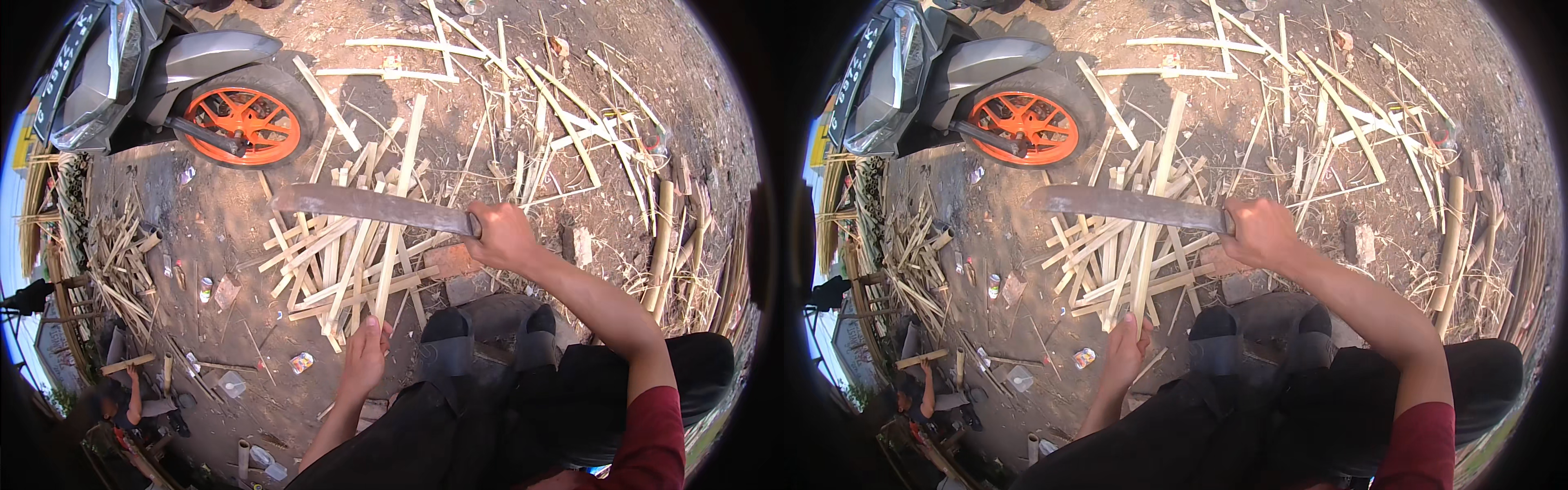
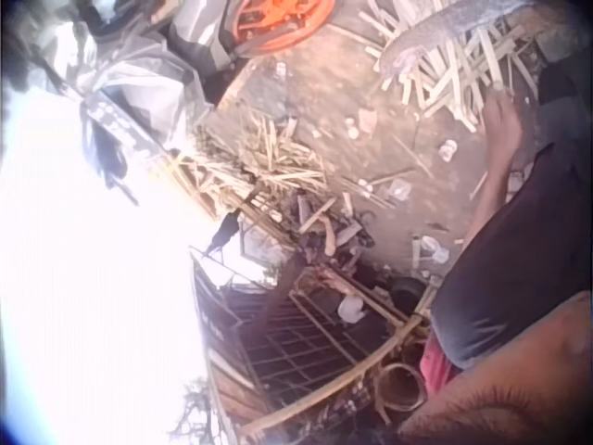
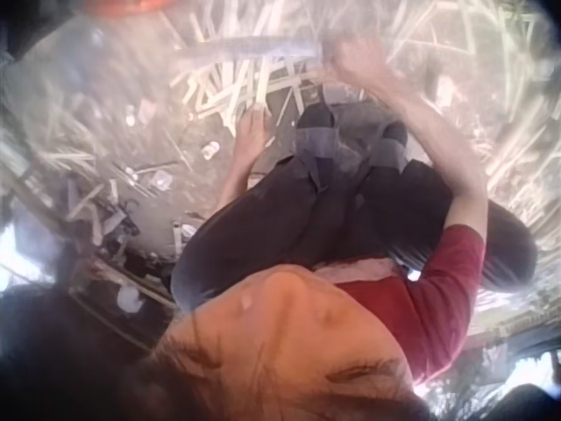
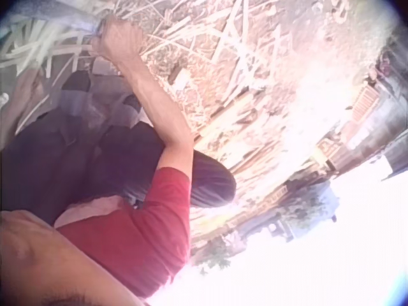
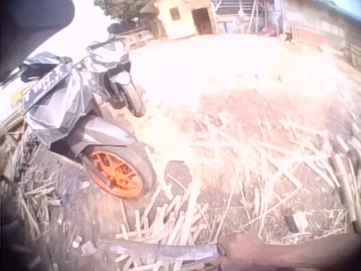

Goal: The person shaves and strips thin pieces of bamboo with a knife while sitting on the ground.

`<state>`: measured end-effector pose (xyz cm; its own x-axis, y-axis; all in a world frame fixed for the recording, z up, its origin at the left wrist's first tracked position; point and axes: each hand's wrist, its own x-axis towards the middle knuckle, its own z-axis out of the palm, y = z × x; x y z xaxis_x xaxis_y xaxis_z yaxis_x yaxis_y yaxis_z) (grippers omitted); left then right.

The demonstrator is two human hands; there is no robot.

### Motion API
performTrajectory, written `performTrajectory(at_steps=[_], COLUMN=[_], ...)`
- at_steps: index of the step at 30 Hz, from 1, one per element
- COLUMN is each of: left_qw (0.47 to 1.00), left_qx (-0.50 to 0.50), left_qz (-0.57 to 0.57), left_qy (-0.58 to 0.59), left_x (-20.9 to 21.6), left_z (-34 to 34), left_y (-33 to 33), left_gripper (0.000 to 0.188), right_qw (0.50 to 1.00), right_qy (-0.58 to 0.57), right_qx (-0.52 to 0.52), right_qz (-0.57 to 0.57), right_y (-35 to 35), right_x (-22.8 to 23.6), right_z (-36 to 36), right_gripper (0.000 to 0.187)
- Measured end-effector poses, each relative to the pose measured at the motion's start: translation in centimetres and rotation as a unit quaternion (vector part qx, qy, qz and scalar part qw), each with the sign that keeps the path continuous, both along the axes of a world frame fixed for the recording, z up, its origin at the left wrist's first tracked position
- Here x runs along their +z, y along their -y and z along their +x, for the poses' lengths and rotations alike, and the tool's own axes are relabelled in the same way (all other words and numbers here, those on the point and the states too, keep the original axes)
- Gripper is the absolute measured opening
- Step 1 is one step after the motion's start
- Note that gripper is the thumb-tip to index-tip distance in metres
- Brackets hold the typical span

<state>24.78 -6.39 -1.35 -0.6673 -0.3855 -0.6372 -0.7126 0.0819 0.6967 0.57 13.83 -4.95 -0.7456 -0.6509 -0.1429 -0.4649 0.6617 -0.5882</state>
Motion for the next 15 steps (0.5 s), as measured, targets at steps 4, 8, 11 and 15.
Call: performTrajectory(at_steps=[4, 8, 11, 15], left_qw=[0.968, 0.962, 0.961, 0.945], left_qx=[-0.114, -0.085, -0.101, -0.09], left_qz=[-0.223, -0.261, -0.256, -0.306], left_qy=[-0.029, -0.012, 0.032, 0.068], left_x=[1.5, 2.9, 1.7, 0.8], left_z=[-0.4, 2.1, 4.8, 9.9], left_y=[-2.1, -2.1, -1.8, -2.7], left_gripper=[0.038, 0.036, 0.035, 0.035], right_qw=[0.986, 0.991, 0.977, 0.932], right_qy=[-0.087, -0.074, -0.038, 0.039], right_qx=[0.143, 0.084, 0.038, -0.279], right_qz=[0.019, 0.072, 0.206, 0.229], right_y=[1.6, 1.2, -0.5, -3.6], right_x=[0.7, -2.0, -3.6, -8.0], right_z=[5.1, 0.5, -4.3, -12.1], right_gripper=[0.03, 0.027, 0.027, 0.036])
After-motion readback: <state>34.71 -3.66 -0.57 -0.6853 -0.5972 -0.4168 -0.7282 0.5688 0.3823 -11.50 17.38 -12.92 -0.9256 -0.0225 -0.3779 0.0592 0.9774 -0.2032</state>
